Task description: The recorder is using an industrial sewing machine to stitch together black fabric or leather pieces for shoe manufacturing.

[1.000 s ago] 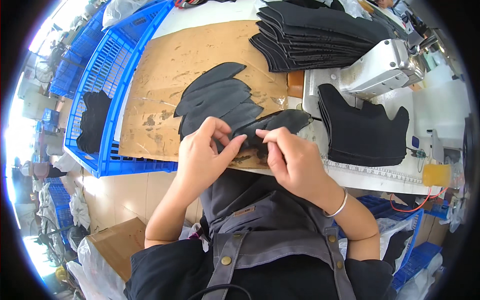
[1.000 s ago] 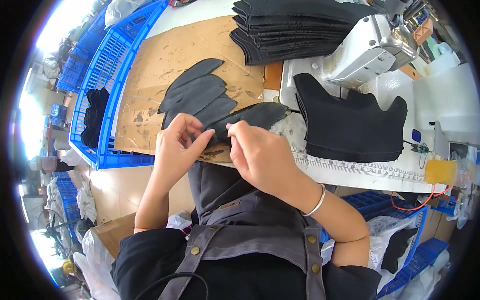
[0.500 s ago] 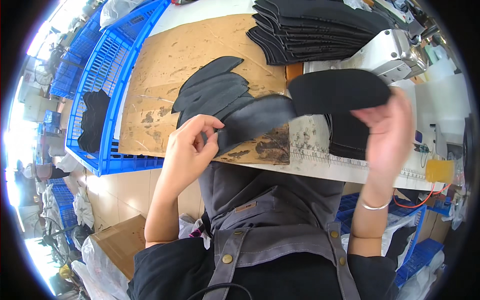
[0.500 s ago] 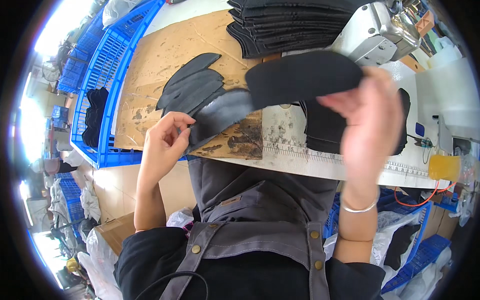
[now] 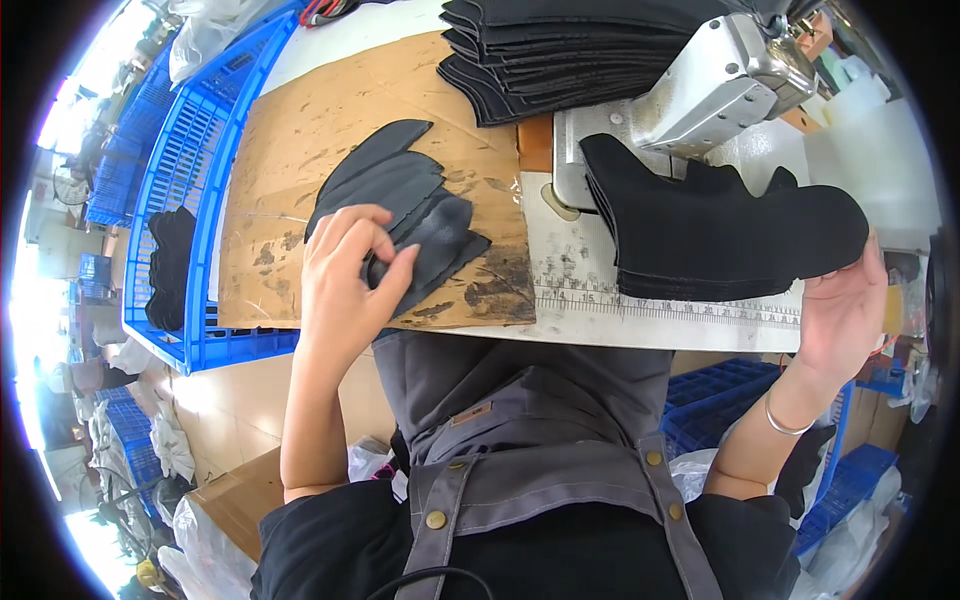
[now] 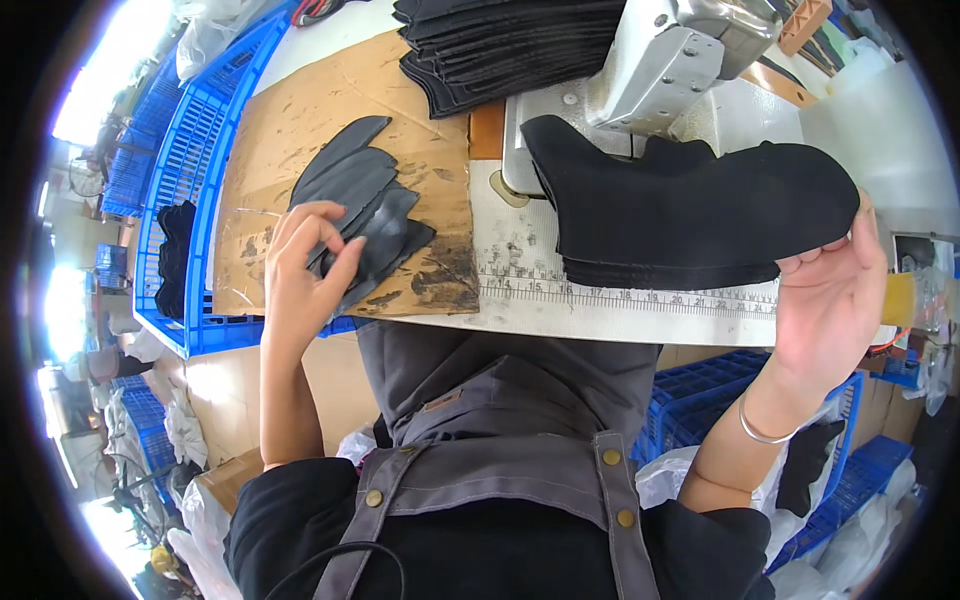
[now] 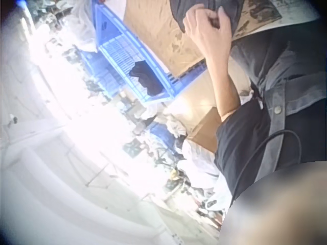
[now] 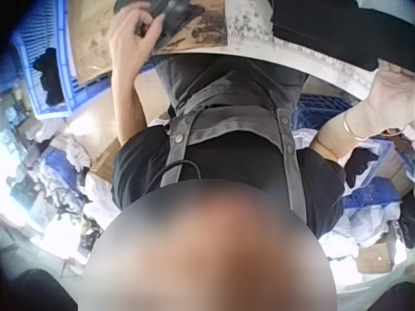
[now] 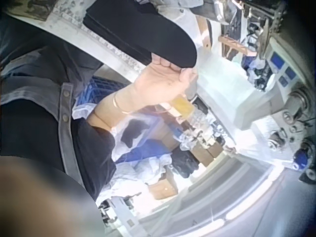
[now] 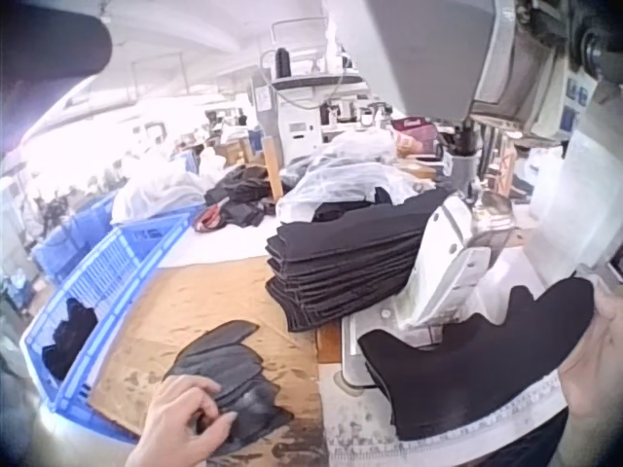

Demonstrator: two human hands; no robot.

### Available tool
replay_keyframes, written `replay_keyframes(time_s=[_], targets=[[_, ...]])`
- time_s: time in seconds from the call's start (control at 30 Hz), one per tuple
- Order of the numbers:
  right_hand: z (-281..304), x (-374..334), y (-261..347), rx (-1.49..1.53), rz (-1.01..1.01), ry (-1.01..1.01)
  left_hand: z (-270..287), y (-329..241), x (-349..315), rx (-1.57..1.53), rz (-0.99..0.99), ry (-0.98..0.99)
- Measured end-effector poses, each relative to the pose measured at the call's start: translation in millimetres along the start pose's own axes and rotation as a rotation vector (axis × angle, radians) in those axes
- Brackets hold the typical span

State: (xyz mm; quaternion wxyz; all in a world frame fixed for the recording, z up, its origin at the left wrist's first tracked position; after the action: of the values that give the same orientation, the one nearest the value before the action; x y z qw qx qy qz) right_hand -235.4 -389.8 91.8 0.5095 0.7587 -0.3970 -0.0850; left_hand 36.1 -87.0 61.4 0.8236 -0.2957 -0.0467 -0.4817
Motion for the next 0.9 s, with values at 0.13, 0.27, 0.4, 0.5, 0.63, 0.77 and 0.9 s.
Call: replay_keyframes(time_s=[0.13,0.27,0.4,0.5,0.63,0.77,0.9], targets=[[11.4,-10.7,-0.8,-0.058,0.04,-0.243,0.3,-25.6,13.5,0.139,-0.038,-0.017],[-10.7,-10.8,-6.8,-0.122,0.023,-0.162,-3.5,-17.0,12.8,0.12,0.093,0.05],[-16.8,-8.7,-17.5,-0.002,-0.025,-0.069,-5.2,-65.6,30.4,0.242,-0.117,-0.063],[-19.2,-5.4,-33.6,0.096,-0.096,0.026,-34.9,-111.8,50.2,-0.249,-0.244,0.129],[-14.8,-2.7,-38.1,0.163,-0.087,0.02,-90.9,-154.8,73.5,-0.786,-0.184,0.377],[30.9,-13.1,-37.1,-0.129,-0.034,-0.124,-139.4,-156.8,73.3,-0.856,0.126,0.672],[37.5,-26.0,-22.7,-0.84,0.23,-0.181,-140.0,-164.8,82.4,-0.587,0.046,0.489]])
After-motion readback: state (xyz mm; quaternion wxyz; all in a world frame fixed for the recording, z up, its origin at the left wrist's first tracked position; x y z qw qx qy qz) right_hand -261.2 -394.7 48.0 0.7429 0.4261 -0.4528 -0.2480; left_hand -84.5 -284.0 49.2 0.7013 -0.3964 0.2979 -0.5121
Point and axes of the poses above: each hand's wrist, its own x-axis towards the middle knuckle, its own z-axis out of the back of the hand, y = z × x, the point moved 9 cm from there along x, towards the middle knuckle, and after that the axes turned 2 degrees about y, right-handed, at the moved point
